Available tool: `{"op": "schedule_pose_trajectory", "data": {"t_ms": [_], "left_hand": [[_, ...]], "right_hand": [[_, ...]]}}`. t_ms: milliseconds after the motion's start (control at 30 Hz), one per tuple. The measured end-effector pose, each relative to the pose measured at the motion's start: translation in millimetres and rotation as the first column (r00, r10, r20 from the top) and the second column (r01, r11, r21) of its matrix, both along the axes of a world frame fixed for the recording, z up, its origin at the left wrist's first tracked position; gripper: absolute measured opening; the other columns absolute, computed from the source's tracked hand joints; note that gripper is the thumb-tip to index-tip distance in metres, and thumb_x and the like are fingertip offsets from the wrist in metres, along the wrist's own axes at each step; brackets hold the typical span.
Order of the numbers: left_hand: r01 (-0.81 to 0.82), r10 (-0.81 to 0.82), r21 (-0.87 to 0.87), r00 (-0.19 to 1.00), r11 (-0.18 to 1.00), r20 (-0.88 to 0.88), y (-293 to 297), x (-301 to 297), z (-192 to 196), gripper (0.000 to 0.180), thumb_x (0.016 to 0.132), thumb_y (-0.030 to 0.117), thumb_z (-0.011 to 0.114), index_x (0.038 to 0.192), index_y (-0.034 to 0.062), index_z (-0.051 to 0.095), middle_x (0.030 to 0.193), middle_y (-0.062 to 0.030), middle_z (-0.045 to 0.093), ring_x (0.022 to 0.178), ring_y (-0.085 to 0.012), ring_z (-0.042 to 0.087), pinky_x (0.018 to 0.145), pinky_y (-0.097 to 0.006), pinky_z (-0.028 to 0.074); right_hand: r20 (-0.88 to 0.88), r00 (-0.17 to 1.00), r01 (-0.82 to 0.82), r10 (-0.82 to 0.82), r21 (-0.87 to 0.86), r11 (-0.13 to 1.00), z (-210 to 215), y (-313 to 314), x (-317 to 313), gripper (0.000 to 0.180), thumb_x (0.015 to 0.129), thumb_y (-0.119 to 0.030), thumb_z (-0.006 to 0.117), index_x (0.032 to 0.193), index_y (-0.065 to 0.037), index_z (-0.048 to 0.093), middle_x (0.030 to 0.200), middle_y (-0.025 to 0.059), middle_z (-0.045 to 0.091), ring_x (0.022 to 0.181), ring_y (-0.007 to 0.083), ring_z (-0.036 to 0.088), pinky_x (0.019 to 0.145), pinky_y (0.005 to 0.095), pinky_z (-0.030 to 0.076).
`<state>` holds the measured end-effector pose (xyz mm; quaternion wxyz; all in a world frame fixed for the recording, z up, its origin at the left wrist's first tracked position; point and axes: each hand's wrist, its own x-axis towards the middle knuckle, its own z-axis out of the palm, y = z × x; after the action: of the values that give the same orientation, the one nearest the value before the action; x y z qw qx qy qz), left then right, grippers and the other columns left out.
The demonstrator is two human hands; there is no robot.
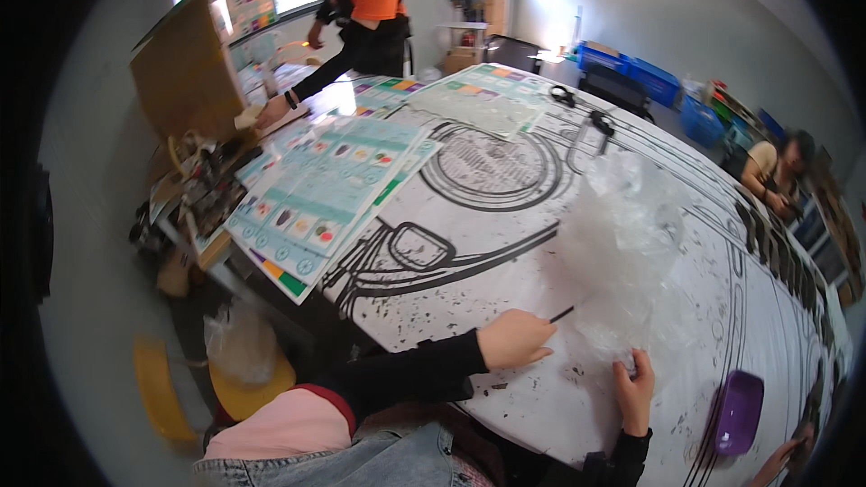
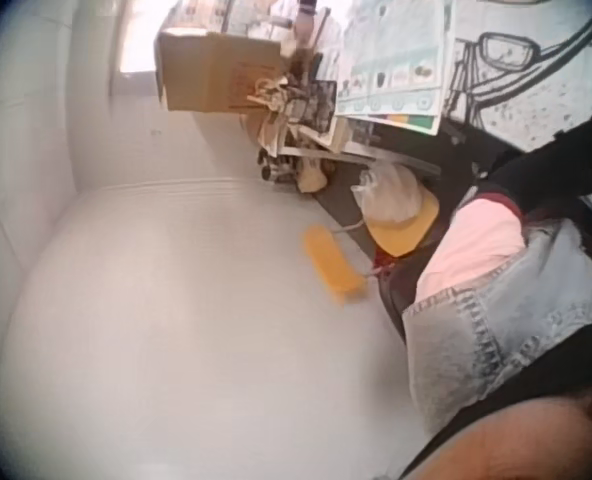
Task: Checking and packing shoe components into a plastic bag at a workstation.
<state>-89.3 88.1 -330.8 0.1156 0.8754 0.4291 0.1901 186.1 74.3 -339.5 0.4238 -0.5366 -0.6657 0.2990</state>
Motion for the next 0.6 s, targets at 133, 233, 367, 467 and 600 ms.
{"op": "schedule_pose_trajectory", "data": {"t_ms": [133, 233, 367, 467, 600], "left_hand": [[-0.062, 0.059, -0.099, 0.998, 0.993, -0.028, -6, 16, 11, 0.032, 0.076, 0.028, 0.068, 0.088, 0.0005, 0.056, 0.077, -0.0149, 0.060, 0.073, -0.0335, 0.062, 0.065, -0.043, 0.049], [-0.096, 0.096, -0.005, 0.993, 0.995, -0.062, -13, 17, 1, 0.034, 0.076, 0.028, 0.068, 0.090, 0.0005, 0.056, 0.080, -0.0148, 0.059, 0.075, -0.0312, 0.061, 0.064, -0.040, 0.048], [-0.091, 0.099, 0.071, 0.988, 0.993, -0.118, -15, 16, -5, 0.034, 0.075, 0.027, 0.068, 0.092, 0.0007, 0.056, 0.085, -0.0135, 0.057, 0.077, -0.0282, 0.059, 0.065, -0.037, 0.048], [-0.084, 0.092, 0.072, 0.989, 0.994, -0.116, -15, 16, -6, 0.033, 0.075, 0.027, 0.068, 0.092, 0.0009, 0.056, 0.085, -0.0132, 0.057, 0.078, -0.0276, 0.059, 0.066, -0.037, 0.047], [-0.077, 0.084, 0.068, 0.990, 0.995, -0.112, -14, 16, -6, 0.031, 0.076, 0.026, 0.068, 0.091, 0.0011, 0.056, 0.084, -0.0127, 0.057, 0.077, -0.0275, 0.059, 0.065, -0.037, 0.047]], "right_hand": [[0.017, 0.999, 0.034, -0.034, -0.024, 0.999, 1, -2, 1, 0.018, 0.082, -0.009, 0.061, 0.096, 0.001, 0.055, 0.081, 0.0003, 0.051, 0.075, 0.0097, 0.046, 0.068, 0.0225, 0.038], [-0.008, 1.000, 0.020, -0.020, -0.044, 0.999, 0, 0, -1, 0.019, 0.082, -0.009, 0.061, 0.097, 0.001, 0.055, 0.082, -0.0001, 0.052, 0.076, 0.0094, 0.047, 0.069, 0.0224, 0.039], [-0.024, 0.998, 0.052, -0.053, -0.020, 0.998, -4, -1, 1, 0.021, 0.084, -0.010, 0.061, 0.101, 0.002, 0.057, 0.086, 0.0004, 0.054, 0.079, 0.0095, 0.048, 0.071, 0.0222, 0.039], [-0.023, 1.000, -0.006, 0.004, -0.066, 0.998, 1, -1, 2, 0.022, 0.085, -0.009, 0.061, 0.103, 0.002, 0.057, 0.088, 0.0010, 0.055, 0.081, 0.0098, 0.049, 0.073, 0.0219, 0.040], [-0.008, 1.000, 0.012, -0.013, -0.075, 0.997, 0, -1, 2, 0.021, 0.085, -0.009, 0.061, 0.103, 0.002, 0.057, 0.088, 0.0011, 0.055, 0.080, 0.0098, 0.049, 0.072, 0.0223, 0.039]]}}
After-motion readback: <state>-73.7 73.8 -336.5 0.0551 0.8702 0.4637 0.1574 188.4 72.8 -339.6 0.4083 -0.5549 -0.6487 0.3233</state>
